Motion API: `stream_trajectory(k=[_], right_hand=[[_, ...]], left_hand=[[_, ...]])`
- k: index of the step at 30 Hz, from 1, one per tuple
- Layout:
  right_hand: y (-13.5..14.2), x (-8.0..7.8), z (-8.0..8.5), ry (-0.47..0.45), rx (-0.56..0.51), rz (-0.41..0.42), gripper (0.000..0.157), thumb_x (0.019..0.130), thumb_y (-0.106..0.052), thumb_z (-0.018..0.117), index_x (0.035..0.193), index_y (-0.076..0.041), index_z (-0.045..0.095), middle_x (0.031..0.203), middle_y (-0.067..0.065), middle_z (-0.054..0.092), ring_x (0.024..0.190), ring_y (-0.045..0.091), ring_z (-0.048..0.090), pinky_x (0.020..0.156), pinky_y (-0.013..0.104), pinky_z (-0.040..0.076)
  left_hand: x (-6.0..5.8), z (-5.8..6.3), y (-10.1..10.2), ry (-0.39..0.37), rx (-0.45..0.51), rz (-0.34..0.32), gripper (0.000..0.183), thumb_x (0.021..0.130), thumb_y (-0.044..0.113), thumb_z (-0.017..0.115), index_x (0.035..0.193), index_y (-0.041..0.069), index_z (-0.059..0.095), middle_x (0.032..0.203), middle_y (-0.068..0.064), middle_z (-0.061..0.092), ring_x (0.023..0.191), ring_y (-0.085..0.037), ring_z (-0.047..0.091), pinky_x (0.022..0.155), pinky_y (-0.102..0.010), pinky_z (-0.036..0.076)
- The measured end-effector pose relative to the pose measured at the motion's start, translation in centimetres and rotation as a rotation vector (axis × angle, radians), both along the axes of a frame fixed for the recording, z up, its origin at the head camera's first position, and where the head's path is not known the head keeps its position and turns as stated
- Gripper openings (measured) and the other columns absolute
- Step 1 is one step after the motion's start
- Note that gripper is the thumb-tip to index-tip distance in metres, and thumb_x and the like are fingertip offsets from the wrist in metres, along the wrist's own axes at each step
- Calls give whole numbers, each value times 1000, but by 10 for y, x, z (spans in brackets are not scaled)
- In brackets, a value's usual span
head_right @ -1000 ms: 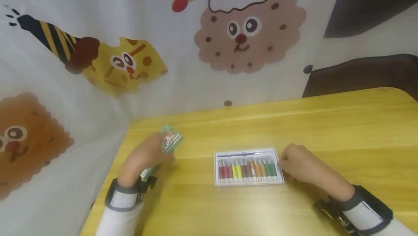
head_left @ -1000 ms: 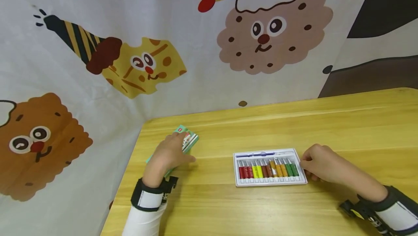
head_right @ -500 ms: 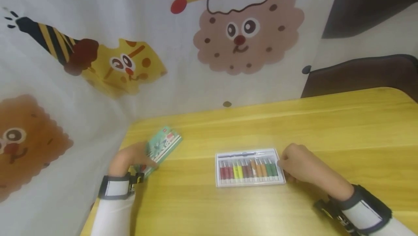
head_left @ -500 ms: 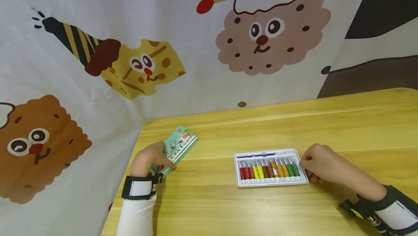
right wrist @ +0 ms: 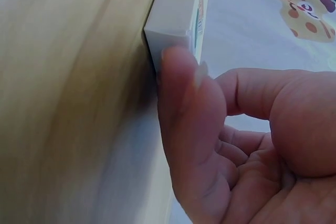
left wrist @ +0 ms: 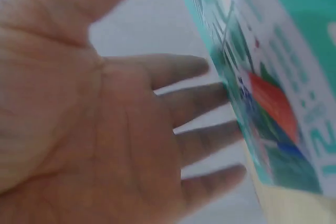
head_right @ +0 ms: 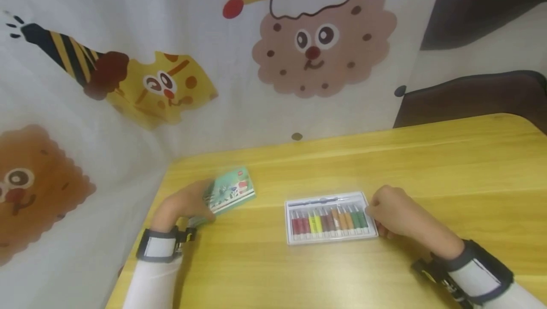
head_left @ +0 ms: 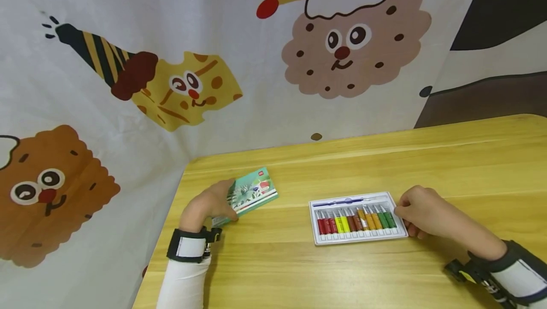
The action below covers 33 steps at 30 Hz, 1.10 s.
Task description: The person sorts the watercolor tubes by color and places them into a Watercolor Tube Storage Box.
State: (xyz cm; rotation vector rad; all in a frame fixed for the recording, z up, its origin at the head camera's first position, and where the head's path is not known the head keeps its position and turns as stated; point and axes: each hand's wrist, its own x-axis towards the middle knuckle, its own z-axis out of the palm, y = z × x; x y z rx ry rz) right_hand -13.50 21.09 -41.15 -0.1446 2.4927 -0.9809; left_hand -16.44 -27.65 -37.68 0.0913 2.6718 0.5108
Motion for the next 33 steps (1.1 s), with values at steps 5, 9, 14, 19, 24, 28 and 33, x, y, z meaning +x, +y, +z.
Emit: stream_trajectory(k=[5,9,14,19,24,28,33], right_hand=[[1,-1,0,-3,1,-6,18,101,-6,59,87,0,69,61,7,60,51,17,60,48,35,55],[1,-1,0,-1,1,-7,18,101,-7,59,87,0,68,60,7,59,50,17,60,48,35,55],[3,-1,0,-6,-2,-10,19,101,-7,58,86,0,67,60,7,60,50,17,60,48,36,55],[8,-3,1,20,3,-9,19,101,-6,57,86,1,67,60,7,60,49,17,60,48,35,55],[16,-8,2,41,19,-12,19,101,-6,57,89,4,68,61,6,60,50,17,60,48,34,55],[22,-14,2,32,20,-26,21,102,-7,56,89,5,68,63,7,61,52,17,61,50,35,56],[31,-19,1,23,23,-55,23,102,-8,54,91,7,67,65,8,62,54,17,62,51,35,57]], left_hand=[[1,13,-8,58,17,100,92,97,31,76,160,-10,23,162,-36,27,149,-53,28,116,-64,31],[8,25,-18,76,-21,266,49,105,35,61,111,-14,59,102,-30,63,95,-42,66,83,-51,54],[10,20,-24,18,17,295,48,100,24,70,61,7,51,52,-2,47,46,-19,55,56,-32,46],[9,14,-20,39,18,270,31,97,14,74,73,-4,66,60,-10,58,53,-23,61,55,-32,48],[5,8,-14,33,26,266,14,93,1,74,92,-12,70,78,-19,68,63,-27,69,60,-36,57],[3,5,-11,27,71,266,23,92,-3,73,109,-17,68,88,-21,70,67,-27,71,65,-40,60],[1,2,-4,41,117,227,22,94,-1,73,110,-15,71,83,-18,71,66,-26,71,67,-41,59]])
